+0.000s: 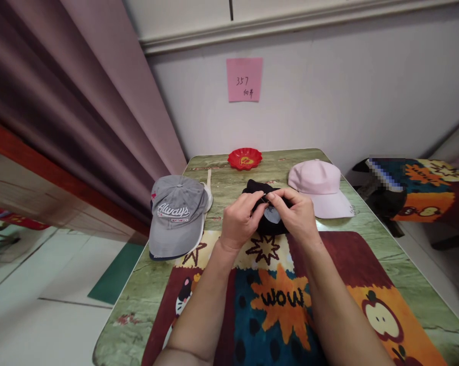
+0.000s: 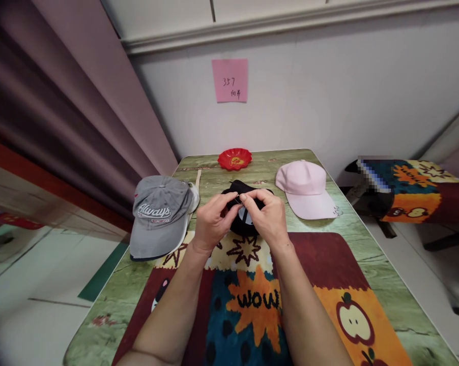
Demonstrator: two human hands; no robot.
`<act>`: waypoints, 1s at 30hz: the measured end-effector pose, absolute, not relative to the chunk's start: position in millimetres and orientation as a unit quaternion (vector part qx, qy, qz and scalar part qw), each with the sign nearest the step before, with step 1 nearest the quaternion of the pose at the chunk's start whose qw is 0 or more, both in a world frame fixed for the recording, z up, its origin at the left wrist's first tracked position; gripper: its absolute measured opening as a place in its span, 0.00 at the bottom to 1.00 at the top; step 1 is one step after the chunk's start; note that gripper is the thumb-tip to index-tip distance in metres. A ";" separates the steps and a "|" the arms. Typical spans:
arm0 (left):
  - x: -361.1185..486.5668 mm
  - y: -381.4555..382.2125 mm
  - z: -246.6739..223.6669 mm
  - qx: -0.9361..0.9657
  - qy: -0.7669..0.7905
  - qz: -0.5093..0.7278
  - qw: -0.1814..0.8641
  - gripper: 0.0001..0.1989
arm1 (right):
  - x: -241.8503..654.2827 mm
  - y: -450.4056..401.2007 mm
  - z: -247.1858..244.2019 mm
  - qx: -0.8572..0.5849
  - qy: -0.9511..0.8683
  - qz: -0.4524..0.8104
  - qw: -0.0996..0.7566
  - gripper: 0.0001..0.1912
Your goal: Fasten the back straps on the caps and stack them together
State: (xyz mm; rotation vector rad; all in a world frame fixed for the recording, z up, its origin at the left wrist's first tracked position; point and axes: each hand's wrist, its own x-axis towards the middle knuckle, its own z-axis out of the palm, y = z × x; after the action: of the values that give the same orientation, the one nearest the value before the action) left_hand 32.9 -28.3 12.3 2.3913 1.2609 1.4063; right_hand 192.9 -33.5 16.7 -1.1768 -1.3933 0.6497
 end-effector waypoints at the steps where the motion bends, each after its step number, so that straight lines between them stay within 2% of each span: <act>1: 32.7 -28.1 12.8 0.782 0.413 0.464 0.047 0.10 | 193.0 -33.6 17.5 -0.494 -0.582 0.285 0.580 0.12; 6: 31.0 -25.2 16.6 0.726 0.442 0.511 0.128 0.10 | 202.0 -37.0 27.3 -0.465 -0.506 0.331 0.647 0.19; 13: 28.1 -21.3 15.5 0.702 0.454 0.517 0.183 0.09 | 238.6 -44.7 36.2 -0.450 -0.506 0.342 0.651 0.21; 15: 28.9 -20.8 13.6 0.703 0.452 0.517 0.188 0.09 | 243.2 -45.9 37.3 -0.448 -0.508 0.342 0.652 0.19; 20: 31.4 -20.6 11.9 0.704 0.450 0.513 0.196 0.09 | 235.2 -50.4 44.8 -0.437 -0.454 0.390 0.672 0.06; 24: 32.7 -22.2 14.2 0.699 0.449 0.517 0.206 0.10 | 223.1 -53.4 50.1 -0.471 -0.449 0.379 0.658 0.03; 30: 35.1 -24.7 17.2 0.685 0.443 0.534 0.223 0.11 | 211.0 -49.2 44.7 -0.497 -0.511 0.365 0.599 0.12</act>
State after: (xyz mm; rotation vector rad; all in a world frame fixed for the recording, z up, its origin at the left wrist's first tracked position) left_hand 35.1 -24.7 17.2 1.8912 1.2223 1.4750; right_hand 211.0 -49.2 44.7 -1.1517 -1.1839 0.8474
